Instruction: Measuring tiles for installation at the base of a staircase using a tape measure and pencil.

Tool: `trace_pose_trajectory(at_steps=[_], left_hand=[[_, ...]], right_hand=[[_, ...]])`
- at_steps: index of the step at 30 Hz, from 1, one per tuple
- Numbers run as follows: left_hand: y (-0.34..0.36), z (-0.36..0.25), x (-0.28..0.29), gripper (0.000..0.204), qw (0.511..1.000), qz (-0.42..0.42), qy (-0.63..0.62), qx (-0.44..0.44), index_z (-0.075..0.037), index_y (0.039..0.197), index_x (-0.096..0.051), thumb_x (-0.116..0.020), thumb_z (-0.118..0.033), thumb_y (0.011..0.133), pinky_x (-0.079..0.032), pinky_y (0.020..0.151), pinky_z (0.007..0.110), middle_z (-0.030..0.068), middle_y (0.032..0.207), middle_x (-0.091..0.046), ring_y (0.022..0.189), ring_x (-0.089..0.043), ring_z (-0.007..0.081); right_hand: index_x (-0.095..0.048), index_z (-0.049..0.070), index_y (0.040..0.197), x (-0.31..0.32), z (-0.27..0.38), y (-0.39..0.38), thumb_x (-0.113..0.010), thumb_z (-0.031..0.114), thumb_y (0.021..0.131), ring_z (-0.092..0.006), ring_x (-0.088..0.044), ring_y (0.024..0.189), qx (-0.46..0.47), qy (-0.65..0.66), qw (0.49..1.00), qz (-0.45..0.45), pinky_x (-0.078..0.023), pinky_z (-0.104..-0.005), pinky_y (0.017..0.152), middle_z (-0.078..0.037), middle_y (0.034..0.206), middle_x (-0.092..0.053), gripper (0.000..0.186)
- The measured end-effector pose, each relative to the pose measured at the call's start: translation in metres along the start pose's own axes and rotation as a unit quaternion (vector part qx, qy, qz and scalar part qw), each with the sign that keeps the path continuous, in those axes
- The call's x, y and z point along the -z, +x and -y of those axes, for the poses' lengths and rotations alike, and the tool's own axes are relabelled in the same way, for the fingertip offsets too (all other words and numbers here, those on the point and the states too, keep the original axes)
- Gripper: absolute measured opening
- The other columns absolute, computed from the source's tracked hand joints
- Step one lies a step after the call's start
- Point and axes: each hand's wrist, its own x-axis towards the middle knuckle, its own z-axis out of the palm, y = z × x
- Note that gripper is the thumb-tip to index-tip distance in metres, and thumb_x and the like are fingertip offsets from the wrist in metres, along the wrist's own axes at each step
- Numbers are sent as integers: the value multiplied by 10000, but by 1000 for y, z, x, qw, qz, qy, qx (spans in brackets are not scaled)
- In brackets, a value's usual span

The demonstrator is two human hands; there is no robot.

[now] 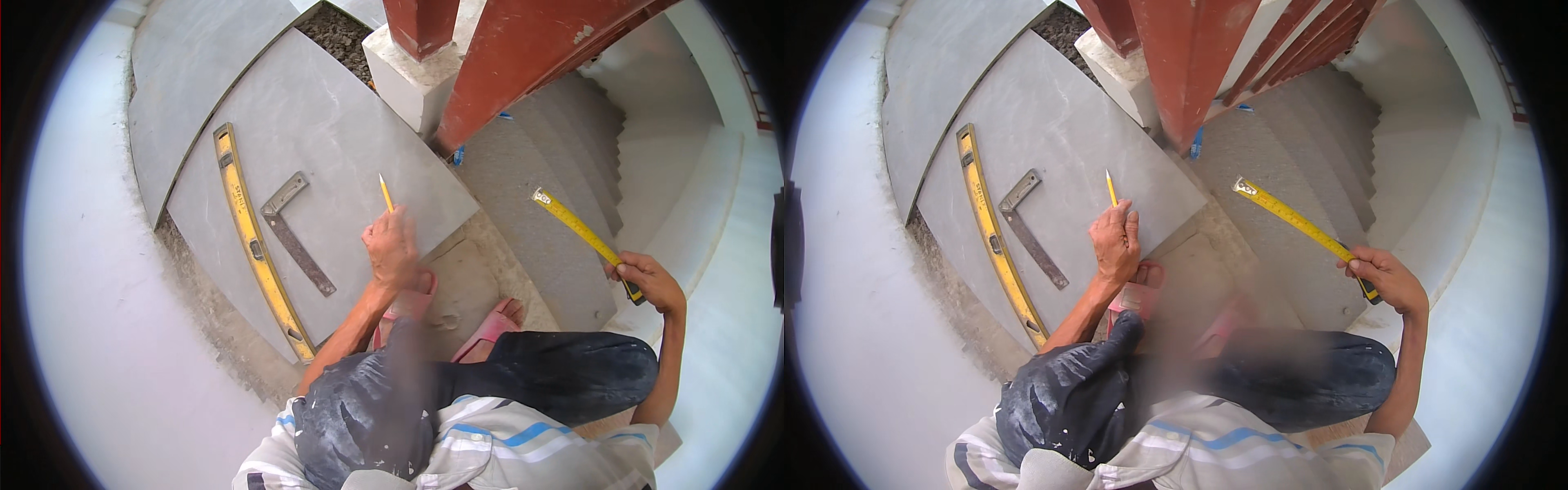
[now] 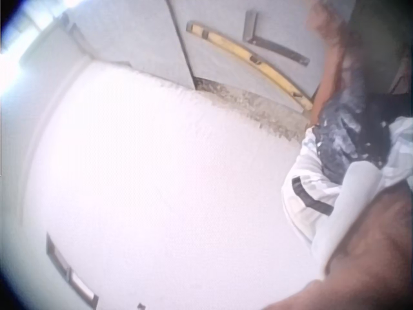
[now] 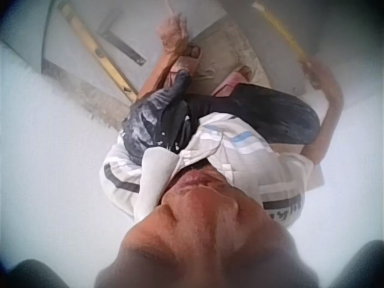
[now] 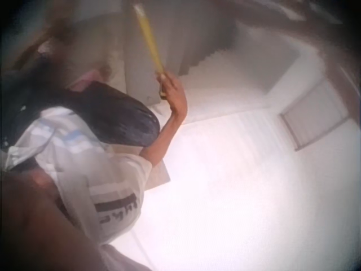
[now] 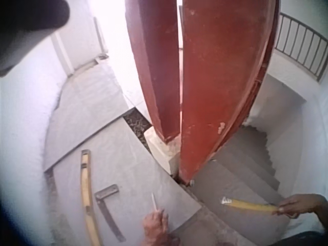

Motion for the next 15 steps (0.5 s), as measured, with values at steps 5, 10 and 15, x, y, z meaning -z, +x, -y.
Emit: trace_pose_trajectory(at_steps=[5, 10, 15], left_hand=[[0, -1, 2, 256, 1000, 5, -9, 8, -36, 1183, -628, -579, -187, 982, -388, 954, 440, 134, 1129, -675, 1091, -617, 309], [0, 0, 1, 249, 1000, 2, -4, 7, -35, 1180, -626, -583, -177, 980, -385, 952, 437, 126, 1115, -675, 1089, -616, 301], [1, 0, 0, 247, 1000, 0, -3, 8, -40, 1182, -624, -585, -175, 979, -383, 954, 435, 118, 1113, -674, 1085, -614, 297]], right_hand=[[-710, 43, 1063, 1, -5, 4, -561, 305, 995, -131, -542, 883, 10, -7, 1000, 4, -430, -295, 843, -18, 858, -605, 309], [-714, 45, 1058, 1, -4, 5, -574, 311, 995, -132, -545, 885, 7, 5, 1000, 10, -434, -295, 849, -22, 856, -611, 307], [-716, 47, 1061, 1, 0, 5, -578, 313, 997, -135, -550, 890, 4, 4, 1000, 7, -439, -295, 850, -23, 867, -622, 306]])
